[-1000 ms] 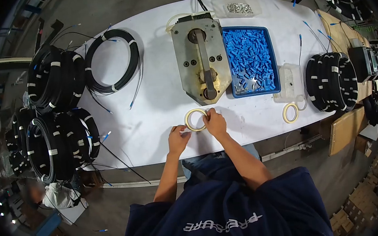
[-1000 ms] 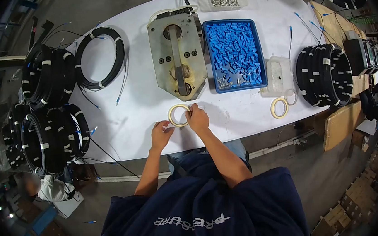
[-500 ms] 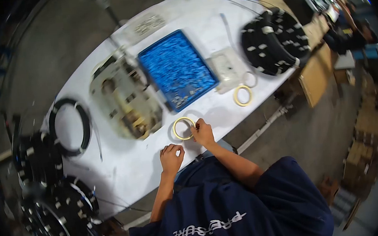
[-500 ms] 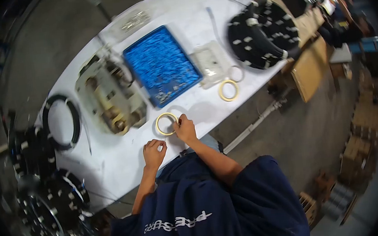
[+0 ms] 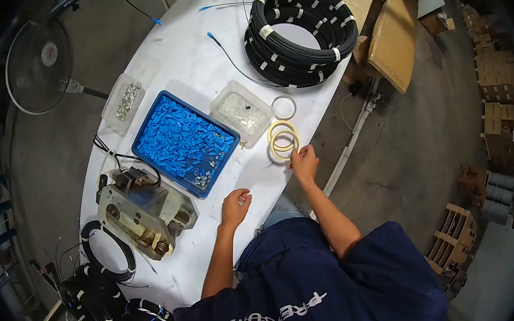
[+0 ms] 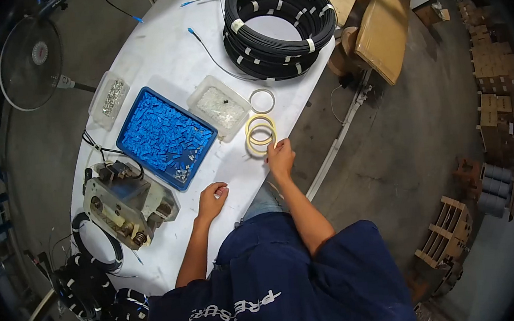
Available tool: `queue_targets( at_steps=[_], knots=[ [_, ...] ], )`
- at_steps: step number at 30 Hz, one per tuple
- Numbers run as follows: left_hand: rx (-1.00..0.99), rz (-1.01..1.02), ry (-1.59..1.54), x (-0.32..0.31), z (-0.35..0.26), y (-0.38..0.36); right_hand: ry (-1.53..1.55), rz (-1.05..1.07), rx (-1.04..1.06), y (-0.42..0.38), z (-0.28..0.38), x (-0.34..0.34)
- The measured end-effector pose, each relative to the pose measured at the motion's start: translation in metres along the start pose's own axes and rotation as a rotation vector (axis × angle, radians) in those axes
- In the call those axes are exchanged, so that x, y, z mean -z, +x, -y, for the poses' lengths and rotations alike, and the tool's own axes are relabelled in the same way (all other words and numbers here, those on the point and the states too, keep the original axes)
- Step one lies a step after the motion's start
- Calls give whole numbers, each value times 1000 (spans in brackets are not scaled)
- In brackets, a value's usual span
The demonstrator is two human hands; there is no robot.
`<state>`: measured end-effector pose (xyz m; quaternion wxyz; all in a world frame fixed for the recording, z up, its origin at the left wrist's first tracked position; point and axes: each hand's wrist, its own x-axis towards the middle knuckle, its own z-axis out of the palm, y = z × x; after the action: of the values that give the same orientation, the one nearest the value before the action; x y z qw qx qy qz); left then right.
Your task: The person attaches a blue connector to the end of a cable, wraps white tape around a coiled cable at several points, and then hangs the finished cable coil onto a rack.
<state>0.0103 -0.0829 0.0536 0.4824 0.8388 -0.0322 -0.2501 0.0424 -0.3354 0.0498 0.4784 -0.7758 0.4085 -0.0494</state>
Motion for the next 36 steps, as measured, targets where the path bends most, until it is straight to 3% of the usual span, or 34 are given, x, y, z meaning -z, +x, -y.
queue_targets(
  at_steps=[6,8,14,18,20,21,23,26,30,34,36],
  knots=[
    [96,41,114,10,32,-4,-13,-31,-67,38,0,-15],
    [184,-26,-8,7,33,-3,-68,-34,-78,43,-3,-20],
    [129,-173,-304,-38,1,44,-124,45,-65,41,-22,-20],
    [92,-160,-321,-65,-2,72,-105,4,20,54,-53,-26],
    [96,-163,-293,-68,-1,77,-57,67,-221,48,-32,-19],
    [124,-144,-323,-67,-1,79,-59,88,-176,45,-40,-19],
    [135,-183,-358,-63,3,74,46,226,-190,45,-59,-26],
    [152,-306,-305,-52,10,54,-66,466,-72,12,-47,-34],
    [184,-523,-395,-43,42,10,-272,804,-64,-22,-39,-62],
    [233,-758,-573,-32,83,-57,-438,979,146,-61,-46,-104],
    [281,-848,-621,-27,107,-96,-469,1168,21,-98,-29,-118]
  ],
)
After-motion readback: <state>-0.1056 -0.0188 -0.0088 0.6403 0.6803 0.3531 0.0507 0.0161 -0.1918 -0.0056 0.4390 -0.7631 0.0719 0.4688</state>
